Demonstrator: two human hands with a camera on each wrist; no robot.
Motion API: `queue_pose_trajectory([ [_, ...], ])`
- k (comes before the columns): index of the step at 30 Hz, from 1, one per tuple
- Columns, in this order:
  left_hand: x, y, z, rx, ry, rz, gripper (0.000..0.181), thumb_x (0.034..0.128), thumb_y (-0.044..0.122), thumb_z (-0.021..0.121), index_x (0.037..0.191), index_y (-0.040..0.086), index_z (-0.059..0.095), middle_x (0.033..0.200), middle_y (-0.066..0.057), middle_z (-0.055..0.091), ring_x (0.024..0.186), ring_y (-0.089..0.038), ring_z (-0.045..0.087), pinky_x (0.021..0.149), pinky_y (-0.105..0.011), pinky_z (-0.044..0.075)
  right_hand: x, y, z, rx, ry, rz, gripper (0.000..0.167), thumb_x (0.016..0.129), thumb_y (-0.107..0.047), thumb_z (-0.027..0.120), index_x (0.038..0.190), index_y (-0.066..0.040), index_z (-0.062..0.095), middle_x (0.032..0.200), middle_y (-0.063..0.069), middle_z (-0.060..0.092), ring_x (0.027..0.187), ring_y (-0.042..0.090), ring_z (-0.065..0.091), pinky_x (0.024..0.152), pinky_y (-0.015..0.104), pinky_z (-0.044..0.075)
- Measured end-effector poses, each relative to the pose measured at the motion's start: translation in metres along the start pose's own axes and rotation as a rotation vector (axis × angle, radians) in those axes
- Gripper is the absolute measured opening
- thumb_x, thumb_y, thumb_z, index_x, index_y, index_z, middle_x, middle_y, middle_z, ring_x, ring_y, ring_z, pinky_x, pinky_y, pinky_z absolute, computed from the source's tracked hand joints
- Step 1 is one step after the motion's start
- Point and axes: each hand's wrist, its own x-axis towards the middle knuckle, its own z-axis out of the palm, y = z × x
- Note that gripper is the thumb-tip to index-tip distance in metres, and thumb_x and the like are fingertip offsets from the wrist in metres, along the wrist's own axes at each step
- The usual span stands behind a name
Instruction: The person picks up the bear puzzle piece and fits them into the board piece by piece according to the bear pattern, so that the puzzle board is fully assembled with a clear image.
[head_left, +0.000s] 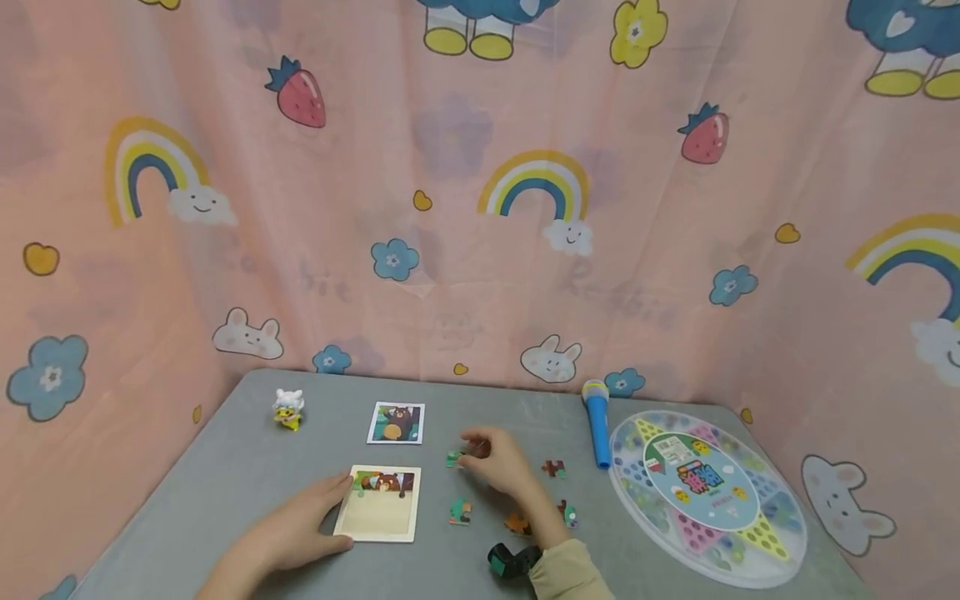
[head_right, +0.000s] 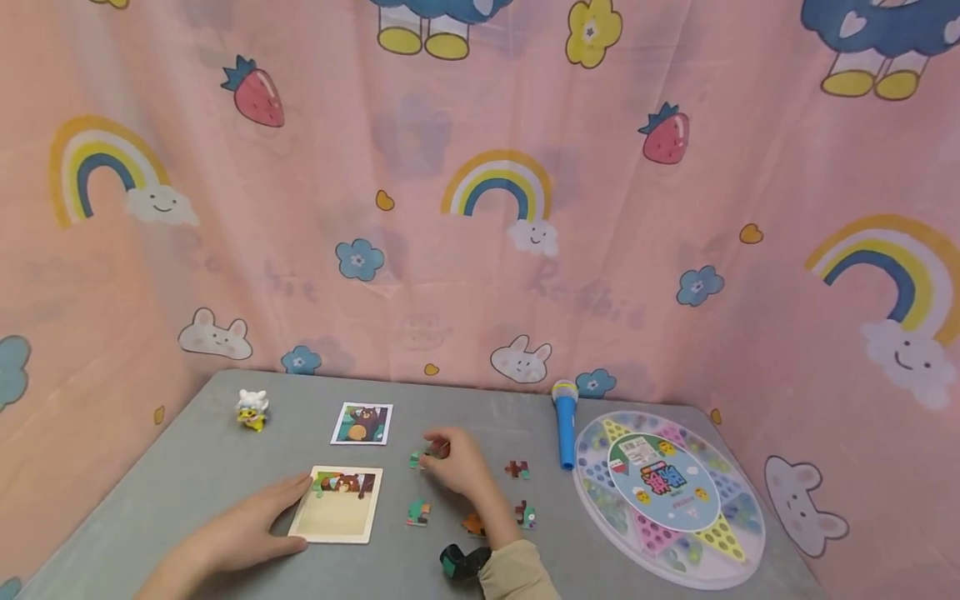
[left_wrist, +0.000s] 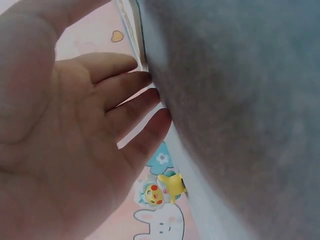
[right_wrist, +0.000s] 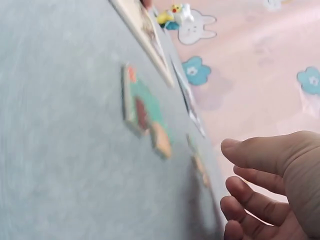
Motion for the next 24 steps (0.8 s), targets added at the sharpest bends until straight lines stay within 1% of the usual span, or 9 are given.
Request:
queue_pose_trajectory([
  [2,0.0,-0.001,-0.001,0.001,-0.007,0.015,0.089,0.0871,0.036,0.088,0.154,-0.008,0.048,0.162,-0.029,0.043,0.15,-0.052,0.038,0.121,-0.068,0.031,0.0,0.005,0.0,-0.017,0.007,-0.002,0.036,0.092,-0.008,0.082,0.124,0.004,0.073,0.107,0.011,0.073,0.09,0.019,0.061,0.076,0.029,0.052],
  [5,0.0,-0.002,-0.002,0.004,-0.03,0.028,0.087,0.0883,0.036,0.087,0.155,-0.006,0.049,0.162,-0.028,0.043,0.15,-0.053,0.037,0.12,-0.07,0.031,0.0,0.008,0.002,-0.061,0.011,-0.001,0.038,0.091,-0.011,0.084,0.124,0.004,0.073,0.108,0.011,0.073,0.092,0.019,0.062,0.079,0.032,0.054],
  [9,0.003,-0.001,-0.001,0.013,-0.062,-0.014,0.086,0.0886,0.038,0.086,0.154,-0.005,0.05,0.164,-0.025,0.042,0.152,-0.051,0.035,0.12,-0.069,0.03,-0.001,0.009,0.005,-0.116,0.006,-0.003,0.038,0.089,-0.015,0.085,0.121,0.002,0.074,0.11,0.01,0.071,0.096,0.021,0.062,0.084,0.038,0.055],
  [13,0.007,0.002,-0.002,0.032,-0.084,-0.057,0.086,0.088,0.039,0.087,0.153,-0.005,0.052,0.164,-0.024,0.043,0.152,-0.052,0.035,0.121,-0.069,0.03,-0.003,0.008,0.008,-0.136,-0.002,-0.011,0.035,0.088,-0.016,0.086,0.118,0.001,0.075,0.111,0.01,0.069,0.096,0.022,0.06,0.084,0.038,0.054],
  [18,0.01,0.006,-0.003,0.065,-0.1,-0.077,0.085,0.0871,0.037,0.088,0.152,-0.006,0.053,0.162,-0.025,0.045,0.151,-0.053,0.035,0.12,-0.07,0.03,-0.003,0.008,0.008,-0.127,0.0,-0.014,0.03,0.09,-0.016,0.086,0.115,-0.001,0.077,0.112,0.01,0.067,0.097,0.023,0.059,0.083,0.038,0.053],
  [24,0.011,0.013,-0.008,0.082,-0.136,-0.108,0.083,0.0868,0.034,0.088,0.151,-0.005,0.054,0.161,-0.024,0.047,0.151,-0.053,0.036,0.12,-0.07,0.03,-0.003,0.006,0.01,-0.152,0.0,-0.002,0.025,0.092,-0.016,0.085,0.112,-0.003,0.078,0.111,0.008,0.066,0.095,0.021,0.058,0.081,0.036,0.052],
])
